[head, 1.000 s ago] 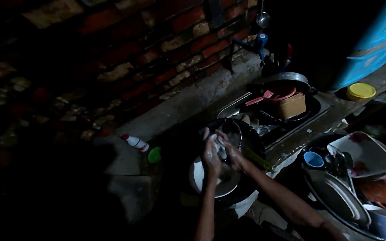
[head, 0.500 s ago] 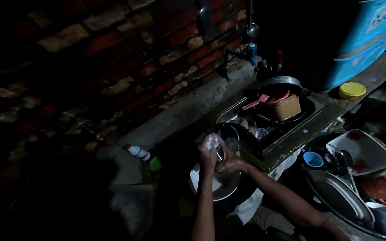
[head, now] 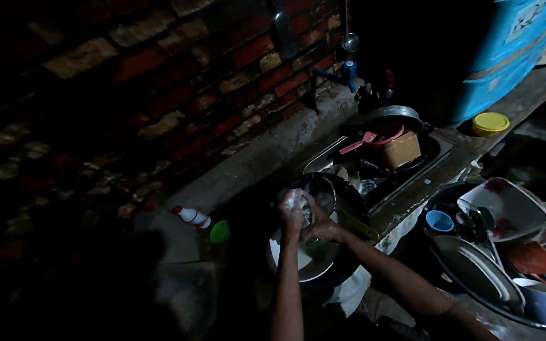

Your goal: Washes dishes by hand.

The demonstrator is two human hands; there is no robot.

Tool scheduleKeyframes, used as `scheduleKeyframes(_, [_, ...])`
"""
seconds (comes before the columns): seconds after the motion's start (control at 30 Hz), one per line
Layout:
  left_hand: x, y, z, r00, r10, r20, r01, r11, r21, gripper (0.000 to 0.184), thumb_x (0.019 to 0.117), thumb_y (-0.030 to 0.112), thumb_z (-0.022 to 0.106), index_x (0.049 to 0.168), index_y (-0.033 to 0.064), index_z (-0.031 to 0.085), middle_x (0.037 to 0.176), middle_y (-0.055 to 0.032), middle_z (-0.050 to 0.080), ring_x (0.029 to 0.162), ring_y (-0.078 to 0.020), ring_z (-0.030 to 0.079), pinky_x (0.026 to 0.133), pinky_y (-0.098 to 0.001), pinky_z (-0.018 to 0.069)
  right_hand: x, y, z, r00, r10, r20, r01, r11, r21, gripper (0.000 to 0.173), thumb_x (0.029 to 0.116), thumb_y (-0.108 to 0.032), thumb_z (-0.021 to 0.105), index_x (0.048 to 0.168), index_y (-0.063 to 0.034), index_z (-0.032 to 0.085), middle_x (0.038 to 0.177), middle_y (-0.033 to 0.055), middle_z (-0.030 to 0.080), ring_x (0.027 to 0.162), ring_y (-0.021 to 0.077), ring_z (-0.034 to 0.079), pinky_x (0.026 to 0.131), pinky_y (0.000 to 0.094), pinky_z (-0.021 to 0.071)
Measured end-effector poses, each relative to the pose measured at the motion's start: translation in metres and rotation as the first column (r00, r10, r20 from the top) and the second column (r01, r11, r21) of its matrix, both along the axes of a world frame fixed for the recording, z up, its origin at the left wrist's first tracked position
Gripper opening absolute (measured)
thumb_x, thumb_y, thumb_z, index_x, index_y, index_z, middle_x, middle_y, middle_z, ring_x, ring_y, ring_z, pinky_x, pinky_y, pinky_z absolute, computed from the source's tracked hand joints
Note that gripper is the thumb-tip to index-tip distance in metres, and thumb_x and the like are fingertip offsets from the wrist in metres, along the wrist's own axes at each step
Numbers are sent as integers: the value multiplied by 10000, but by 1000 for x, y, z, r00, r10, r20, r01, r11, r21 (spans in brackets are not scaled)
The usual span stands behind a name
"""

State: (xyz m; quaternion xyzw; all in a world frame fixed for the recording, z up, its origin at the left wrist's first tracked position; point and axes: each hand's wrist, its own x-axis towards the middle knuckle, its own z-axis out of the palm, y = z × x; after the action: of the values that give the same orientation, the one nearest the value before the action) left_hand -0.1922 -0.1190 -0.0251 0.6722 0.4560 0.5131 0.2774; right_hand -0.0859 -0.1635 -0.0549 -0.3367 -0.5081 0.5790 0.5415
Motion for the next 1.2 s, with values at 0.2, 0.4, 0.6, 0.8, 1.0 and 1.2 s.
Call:
scheduleKeyframes(0.2, [1,6,-2,998,12,60,-12,1000,7,208,984,-11,532,1036,-160,667,950,-163,705,861,-86,657,836,-246,549,3,4,1,1000,17,17,-16,999,-50,1288,609,43,857,1627,-59,75,1556,239,387,1346,258,513,1097,398,468])
scheduleKeyframes(0.4, [0,13,-2,989,2,145,-11,998,58,205,979,3,480,975,-122,643,886,-49,658,840,-3,618,822,-170,520,6,9,8,992,53,-113,-62,995,-83,1313,584,-15,844,1628,-102,52,1520,206,427,1265,228,569,1023,387,521])
scheduleKeyframes(0.6, [23,10,14,968,-225,111,212,971,113,307,1031,24,394,1120,-168,616,1083,-146,696,1028,-67,651,955,-235,525,22,10,19,959,-121,-256,107,992,-65,971,748,-58,698,1586,-52,208,1462,148,486,1206,143,579,968,316,530])
scheduleKeyframes(0.8, [118,-39,23,892,-376,-249,445,826,346,286,996,99,532,1134,-52,733,1284,-231,670,1293,-308,591,1132,-405,443,97,-7,44,681,-563,-468,472,827,-306,398,1102,-180,323,1455,-18,407,1220,92,600,1039,85,603,886,264,526])
scheduleKeyframes(1.0, [248,-80,-20,911,-389,-138,371,624,687,245,1059,134,478,1142,47,691,1200,-173,660,1252,-252,583,1118,-362,440,206,-61,55,134,-730,-671,552,617,-561,142,1048,-159,480,1129,-77,564,875,48,628,761,118,639,667,292,568])
scheduleKeyframes(1.2, [343,-142,-62,733,-678,-49,563,566,602,173,980,65,605,958,14,768,1027,-136,759,1067,-199,700,1018,-316,526,308,-137,22,-119,-762,-637,622,443,-646,226,1073,-240,420,1183,-69,519,867,79,639,714,160,656,632,333,586])
